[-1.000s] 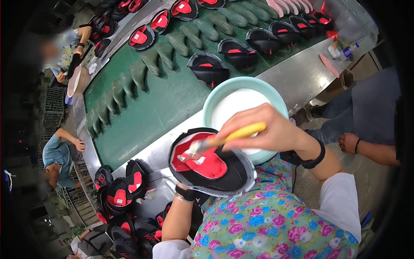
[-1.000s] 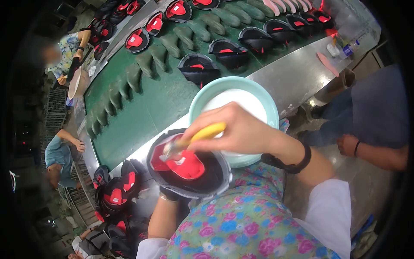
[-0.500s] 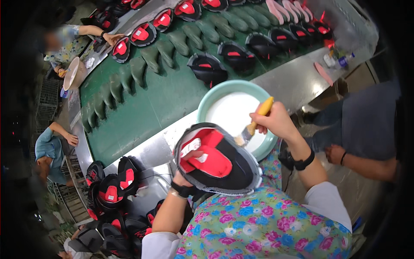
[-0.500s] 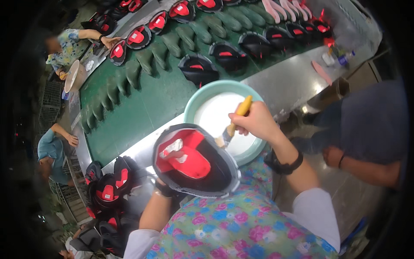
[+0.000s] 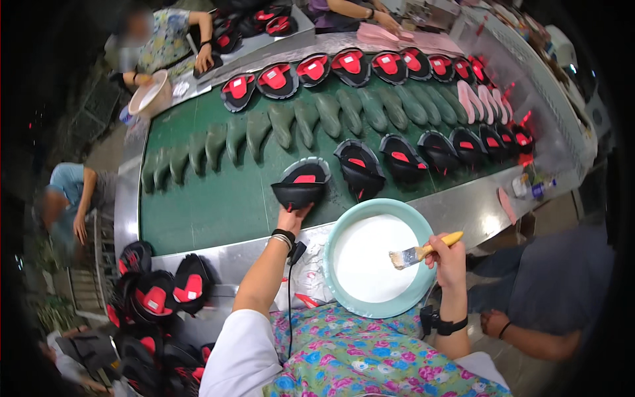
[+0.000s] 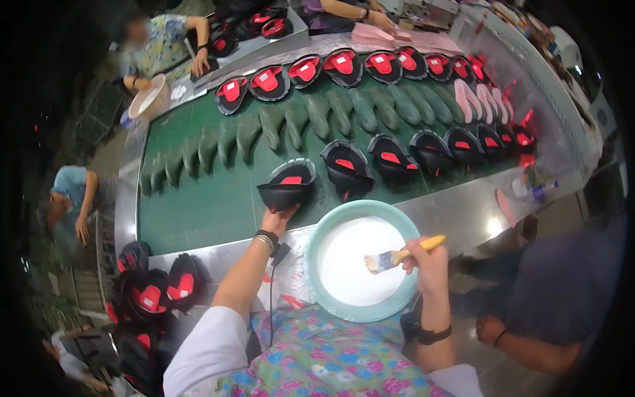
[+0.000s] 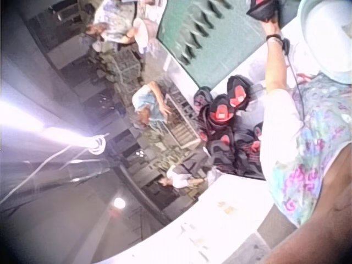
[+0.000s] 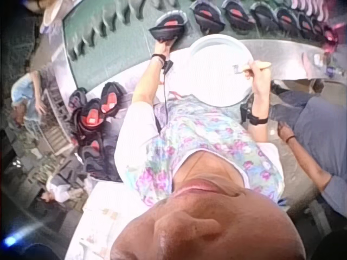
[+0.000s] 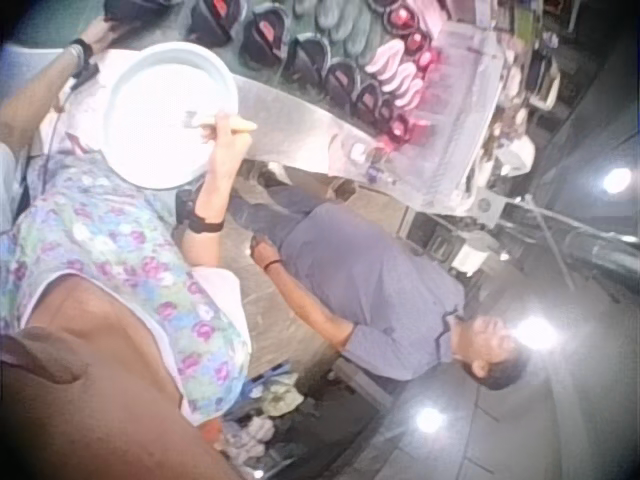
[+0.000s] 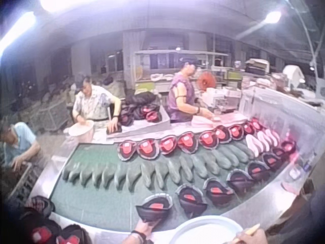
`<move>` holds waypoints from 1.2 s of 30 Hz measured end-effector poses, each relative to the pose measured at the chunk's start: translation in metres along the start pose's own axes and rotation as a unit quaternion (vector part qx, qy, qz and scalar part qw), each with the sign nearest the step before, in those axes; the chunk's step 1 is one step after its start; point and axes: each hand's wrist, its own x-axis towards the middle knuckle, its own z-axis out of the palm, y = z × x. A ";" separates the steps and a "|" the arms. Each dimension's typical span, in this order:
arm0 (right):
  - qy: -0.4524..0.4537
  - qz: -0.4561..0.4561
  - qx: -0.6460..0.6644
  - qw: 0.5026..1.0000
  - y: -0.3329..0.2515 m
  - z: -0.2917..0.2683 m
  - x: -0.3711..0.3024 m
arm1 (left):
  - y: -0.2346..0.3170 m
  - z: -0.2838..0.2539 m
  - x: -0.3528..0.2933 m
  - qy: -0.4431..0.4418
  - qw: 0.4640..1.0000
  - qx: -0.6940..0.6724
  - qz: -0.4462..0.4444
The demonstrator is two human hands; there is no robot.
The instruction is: The worker is applying adhesive to shoe components using a brush in a manufacturing facility.
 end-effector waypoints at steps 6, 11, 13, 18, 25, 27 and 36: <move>0.009 -0.006 0.008 1.000 0.012 0.018 0.005 | 0.034 -0.024 -0.030 -0.026 0.927 0.304 -0.218; -0.057 -0.069 -0.052 0.995 0.007 0.039 0.002 | 0.179 -0.149 -0.123 0.176 0.651 0.724 0.144; -0.077 -0.101 -0.096 0.987 0.001 0.049 -0.002 | 0.232 -0.220 -0.177 0.390 0.443 0.806 0.040; -0.122 -0.039 -0.127 0.984 -0.006 0.065 -0.010 | 0.228 -0.343 -0.275 0.363 0.639 0.661 -0.152; -0.220 -0.318 -0.288 0.876 -0.008 0.118 -0.034 | 0.182 -0.195 -0.247 0.339 0.927 0.148 0.059; -0.244 -0.421 -0.325 0.811 -0.010 0.142 -0.050 | 0.163 -0.104 -0.237 0.265 0.931 0.197 0.155; -0.186 -0.446 -0.485 0.729 -0.017 0.135 -0.071 | 0.116 0.095 -0.295 0.036 0.996 0.058 -0.058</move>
